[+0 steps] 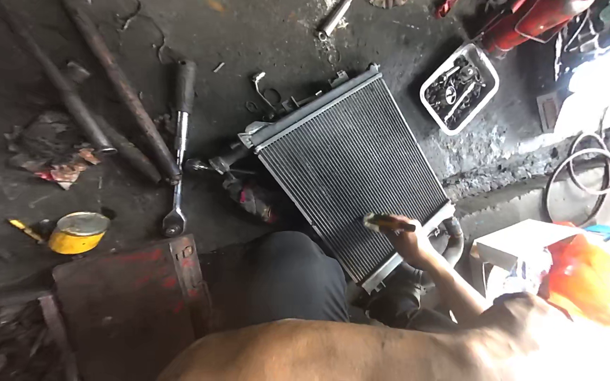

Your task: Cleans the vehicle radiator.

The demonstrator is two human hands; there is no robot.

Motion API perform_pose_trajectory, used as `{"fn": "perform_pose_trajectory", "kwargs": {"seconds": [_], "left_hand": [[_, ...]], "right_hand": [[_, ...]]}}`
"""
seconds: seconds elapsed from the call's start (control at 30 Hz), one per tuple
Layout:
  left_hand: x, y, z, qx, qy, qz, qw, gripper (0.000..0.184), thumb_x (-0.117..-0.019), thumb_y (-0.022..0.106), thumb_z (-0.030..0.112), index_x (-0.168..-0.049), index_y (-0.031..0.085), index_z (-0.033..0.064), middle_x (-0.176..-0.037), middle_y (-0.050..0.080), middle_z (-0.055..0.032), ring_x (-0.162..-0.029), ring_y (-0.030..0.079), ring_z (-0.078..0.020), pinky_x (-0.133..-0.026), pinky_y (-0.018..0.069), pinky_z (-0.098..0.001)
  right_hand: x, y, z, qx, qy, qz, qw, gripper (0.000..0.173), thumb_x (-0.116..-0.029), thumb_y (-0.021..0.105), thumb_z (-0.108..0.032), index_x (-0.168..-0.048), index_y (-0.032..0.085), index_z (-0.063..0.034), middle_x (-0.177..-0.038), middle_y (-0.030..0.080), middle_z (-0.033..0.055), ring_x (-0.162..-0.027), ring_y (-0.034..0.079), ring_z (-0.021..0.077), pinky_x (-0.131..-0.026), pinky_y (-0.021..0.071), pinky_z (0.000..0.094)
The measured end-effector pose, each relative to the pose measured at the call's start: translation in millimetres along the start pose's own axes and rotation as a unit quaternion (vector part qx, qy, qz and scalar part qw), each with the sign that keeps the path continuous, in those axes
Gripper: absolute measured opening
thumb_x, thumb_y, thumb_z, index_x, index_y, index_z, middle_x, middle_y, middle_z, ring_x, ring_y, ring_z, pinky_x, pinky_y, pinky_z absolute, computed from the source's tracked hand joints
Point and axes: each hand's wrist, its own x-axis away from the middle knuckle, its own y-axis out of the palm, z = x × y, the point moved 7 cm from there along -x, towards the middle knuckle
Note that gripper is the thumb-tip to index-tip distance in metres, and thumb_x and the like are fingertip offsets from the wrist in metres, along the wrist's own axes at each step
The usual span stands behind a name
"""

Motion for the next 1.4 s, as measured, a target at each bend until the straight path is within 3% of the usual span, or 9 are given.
{"fn": "perform_pose_trajectory", "kwargs": {"seconds": [0.17, 0.27, 0.4, 0.6, 0.7, 0.8, 0.93, 1.13, 1.4], "left_hand": [[1, 4, -2, 0.030, -0.030, 0.002, 0.999, 0.030, -0.1022, 0.053, 0.019, -0.097, 0.073, -0.0030, -0.092, 0.072, -0.0193, -0.094, 0.070, -0.0339, -0.084, 0.0508, -0.0460], [2, 8, 2, 0.023, -0.031, 0.014, 0.999, 0.028, -0.0996, 0.055, 0.017, -0.098, 0.072, -0.0043, -0.092, 0.072, -0.0197, -0.094, 0.070, -0.0335, -0.084, 0.0511, -0.0452], [-1, 11, 7, 0.006, -0.010, -0.026, 1.000, 0.027, -0.1013, 0.052, 0.015, -0.095, 0.071, -0.0033, -0.088, 0.070, -0.0197, -0.089, 0.069, -0.0340, -0.080, 0.0497, -0.0467], [0, 13, 10, -0.010, -0.015, -0.006, 1.000, 0.026, -0.0996, 0.054, 0.014, -0.090, 0.071, -0.0028, -0.083, 0.070, -0.0182, -0.085, 0.069, -0.0324, -0.079, 0.0493, -0.0453], [2, 17, 12, -0.012, -0.027, 0.009, 1.000, 0.028, -0.0995, 0.054, 0.016, -0.091, 0.072, -0.0033, -0.084, 0.071, -0.0182, -0.087, 0.070, -0.0322, -0.079, 0.0496, -0.0444], [2, 17, 10, -0.022, -0.044, 0.025, 0.998, 0.028, -0.0984, 0.055, 0.017, -0.091, 0.073, -0.0027, -0.086, 0.072, -0.0180, -0.087, 0.071, -0.0321, -0.080, 0.0518, -0.0441], [-4, 14, 10, -0.062, -0.015, -0.013, 0.998, 0.028, -0.1018, 0.050, 0.015, -0.095, 0.072, -0.0008, -0.085, 0.071, -0.0170, -0.083, 0.069, -0.0318, -0.076, 0.0507, -0.0453], [-3, 22, 13, -0.014, -0.025, 0.009, 1.000, 0.025, -0.0982, 0.055, 0.013, -0.090, 0.073, -0.0026, -0.084, 0.071, -0.0174, -0.086, 0.070, -0.0311, -0.080, 0.0496, -0.0440], [-4, 22, 10, 0.003, -0.049, -0.075, 0.996, 0.027, -0.1011, 0.053, 0.016, -0.097, 0.071, -0.0047, -0.092, 0.071, -0.0212, -0.092, 0.069, -0.0342, -0.083, 0.0497, -0.0455]], "right_hand": [[-21, -80, 89, 0.066, 0.195, 0.227, 0.952, 0.033, -0.1018, 0.063, -0.022, -0.131, 0.067, -0.0079, -0.117, 0.071, 0.0254, -0.110, 0.067, 0.0475, -0.094, 0.0471, 0.0715], [4, -44, 79, 0.062, 0.114, 0.231, 0.964, 0.034, -0.0977, 0.063, -0.016, -0.129, 0.068, -0.0031, -0.114, 0.073, 0.0212, -0.108, 0.070, 0.0373, -0.097, 0.0529, 0.0594], [59, 20, 39, -0.027, 0.006, 0.053, 0.998, 0.034, -0.0958, 0.066, -0.017, -0.125, 0.071, -0.0017, -0.118, 0.075, 0.0132, -0.112, 0.071, 0.0225, -0.104, 0.0535, 0.0432], [10, -99, 117, 0.054, 0.167, 0.223, 0.959, 0.031, -0.1007, 0.065, -0.024, -0.128, 0.069, -0.0092, -0.117, 0.072, 0.0213, -0.111, 0.068, 0.0416, -0.096, 0.0493, 0.0679], [6, -91, 120, 0.049, 0.211, 0.258, 0.942, 0.032, -0.1005, 0.062, -0.019, -0.131, 0.067, -0.0089, -0.120, 0.070, 0.0238, -0.112, 0.066, 0.0448, -0.096, 0.0473, 0.0698], [37, -21, 70, 0.028, 0.117, 0.192, 0.974, 0.036, -0.0959, 0.064, -0.014, -0.128, 0.068, 0.0008, -0.116, 0.073, 0.0217, -0.109, 0.071, 0.0352, -0.098, 0.0535, 0.0561], [66, 26, 31, -0.039, 0.045, -0.043, 0.997, 0.033, -0.0976, 0.067, -0.023, -0.125, 0.072, -0.0055, -0.120, 0.074, 0.0115, -0.114, 0.070, 0.0215, -0.105, 0.0520, 0.0448], [10, -96, 125, 0.061, 0.242, 0.231, 0.940, 0.033, -0.1007, 0.064, -0.025, -0.128, 0.068, -0.0072, -0.116, 0.070, 0.0267, -0.111, 0.066, 0.0473, -0.096, 0.0475, 0.0693], [75, 46, 16, -0.036, 0.106, 0.171, 0.979, 0.036, -0.0940, 0.067, -0.012, -0.127, 0.069, 0.0015, -0.120, 0.073, 0.0181, -0.111, 0.072, 0.0296, -0.100, 0.0554, 0.0493]]}}
